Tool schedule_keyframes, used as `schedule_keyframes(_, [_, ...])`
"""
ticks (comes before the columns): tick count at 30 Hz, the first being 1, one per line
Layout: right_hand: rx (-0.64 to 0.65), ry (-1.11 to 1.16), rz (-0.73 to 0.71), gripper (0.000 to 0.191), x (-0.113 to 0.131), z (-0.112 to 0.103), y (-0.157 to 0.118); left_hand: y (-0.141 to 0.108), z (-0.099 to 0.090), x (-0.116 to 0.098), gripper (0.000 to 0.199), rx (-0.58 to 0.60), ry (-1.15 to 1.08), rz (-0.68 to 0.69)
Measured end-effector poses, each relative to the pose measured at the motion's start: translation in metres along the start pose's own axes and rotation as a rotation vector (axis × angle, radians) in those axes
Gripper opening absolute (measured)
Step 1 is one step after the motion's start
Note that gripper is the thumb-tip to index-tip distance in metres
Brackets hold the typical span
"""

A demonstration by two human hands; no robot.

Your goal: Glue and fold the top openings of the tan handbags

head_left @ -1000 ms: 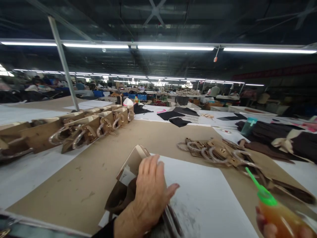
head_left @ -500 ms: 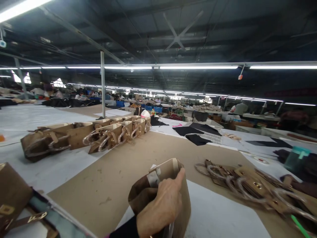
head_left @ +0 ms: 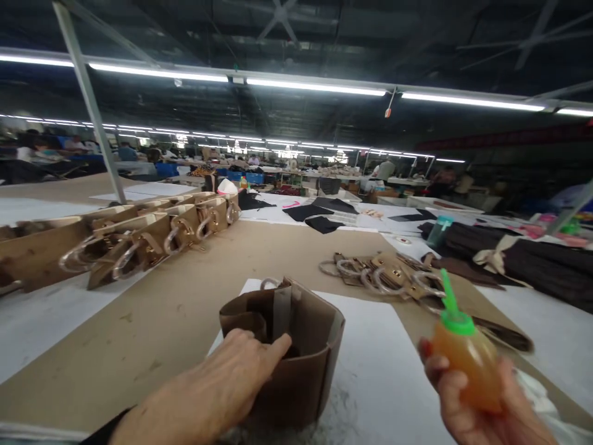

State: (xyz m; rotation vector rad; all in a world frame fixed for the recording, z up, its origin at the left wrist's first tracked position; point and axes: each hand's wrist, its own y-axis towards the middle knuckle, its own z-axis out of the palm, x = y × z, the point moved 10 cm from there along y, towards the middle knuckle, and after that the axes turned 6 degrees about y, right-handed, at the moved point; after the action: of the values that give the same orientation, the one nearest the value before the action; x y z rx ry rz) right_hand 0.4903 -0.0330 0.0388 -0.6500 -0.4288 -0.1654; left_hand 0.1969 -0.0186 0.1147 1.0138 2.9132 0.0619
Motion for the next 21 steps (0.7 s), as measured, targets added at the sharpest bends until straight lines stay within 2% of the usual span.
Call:
schedule_keyframes(2, [-0.004,0.033,0.066,0.04,-0.023,0.032,-0.016,-0.002,0.016,0.009,0.022,0.016,-0.086,-0.09])
schedule_keyframes(4, [0.051,0.049,0.123,0.041,-0.047,0.068,-0.027,0.0,0.017,0.011,0.016,0.001,-0.188,-0.132])
schedule_keyframes(8, [0.25,0.015,0.145,0.04,-0.08,0.127,-0.027,0.005,-0.008,0.018,0.019,-0.173,-0.406,-0.235])
schedule_keyframes(10, [0.363,-0.026,0.179,0.038,-0.096,0.146,-0.018,0.007,-0.018,0.03,0.016,-0.251,-0.397,-0.339])
schedule_keyframes(12, [0.407,-0.072,0.215,0.037,-0.11,0.152,-0.007,0.011,-0.021,0.043,0.035,-0.242,-0.299,-0.434])
schedule_keyframes(14, [0.388,-0.095,0.23,0.036,-0.118,0.147,0.004,0.021,-0.016,0.057,0.061,-0.142,-0.198,-0.497])
schedule_keyframes(17, [0.349,-0.082,0.246,0.034,-0.123,0.135,0.011,0.041,0.001,0.077,0.077,0.075,-0.154,-0.499])
schedule_keyframes(21, [0.365,-0.101,0.245,0.034,-0.121,0.127,0.009,0.069,0.024,0.097,0.092,0.208,-0.127,-0.492])
